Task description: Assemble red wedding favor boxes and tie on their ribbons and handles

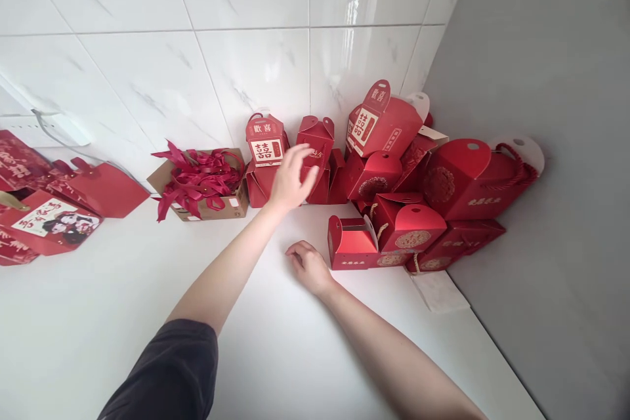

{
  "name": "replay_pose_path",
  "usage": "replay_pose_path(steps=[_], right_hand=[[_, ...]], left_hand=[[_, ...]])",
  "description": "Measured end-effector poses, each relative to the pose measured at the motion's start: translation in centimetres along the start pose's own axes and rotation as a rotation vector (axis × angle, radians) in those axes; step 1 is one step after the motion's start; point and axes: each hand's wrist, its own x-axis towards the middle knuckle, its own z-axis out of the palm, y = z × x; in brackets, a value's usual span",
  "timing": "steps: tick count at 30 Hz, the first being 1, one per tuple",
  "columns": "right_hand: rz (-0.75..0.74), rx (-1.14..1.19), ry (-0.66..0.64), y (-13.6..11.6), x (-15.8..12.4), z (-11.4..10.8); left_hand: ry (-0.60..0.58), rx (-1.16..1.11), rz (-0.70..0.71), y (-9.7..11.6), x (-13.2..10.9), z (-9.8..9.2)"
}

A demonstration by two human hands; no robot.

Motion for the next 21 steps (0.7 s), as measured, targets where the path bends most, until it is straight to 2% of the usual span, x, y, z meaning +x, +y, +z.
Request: replay_pose_path(steps=[2, 5, 9, 12, 14, 16, 19, 21], right_hand=[[-0.013, -0.02, -0.009, 0.0, -0.1, 0.0], [-0.039, -0.058, -0.033, -0.1, -0.3, -0.1], [-0.062, -0.121, -0.079, -0.9, -0.3, -0.4], [-0.072, -0.18, -0.157, -2.0, -0.4, -0.8], [-0.083, -0.218, -0.26, -3.2, -0.8, -1.5], [-0.086, -0.25, -0.384, -5.2, -1.7, -3.0], [-0.157, -0.254, -0.584, -9.8, -3.3, -6.8], [-0.26, -0.248, -0.603, -13.1, -4.0, -9.9]], left_hand=[[-0.125, -0.144, 0.079, 2.3, 0.3, 1.0], [-0.298, -0.304, -0.002, 3.9, 0.7, 3.0], [-0.438, -0.462, -0.255, 3.4, -0.4, 4.6], [-0.527, -0.577, -0.363, 2.4, -2.8, 4.0], [-0.623, -0.633, -0.366, 1.9, -4.9, 3.1], [-0.679, -0.711, -0.371, 1.5, -7.0, 2.6], [-0.725, -0.806, -0.339, 1.9, -9.9, 2.8], [-0.69, -0.781, -0.353, 2.9, -11.4, 3.2]])
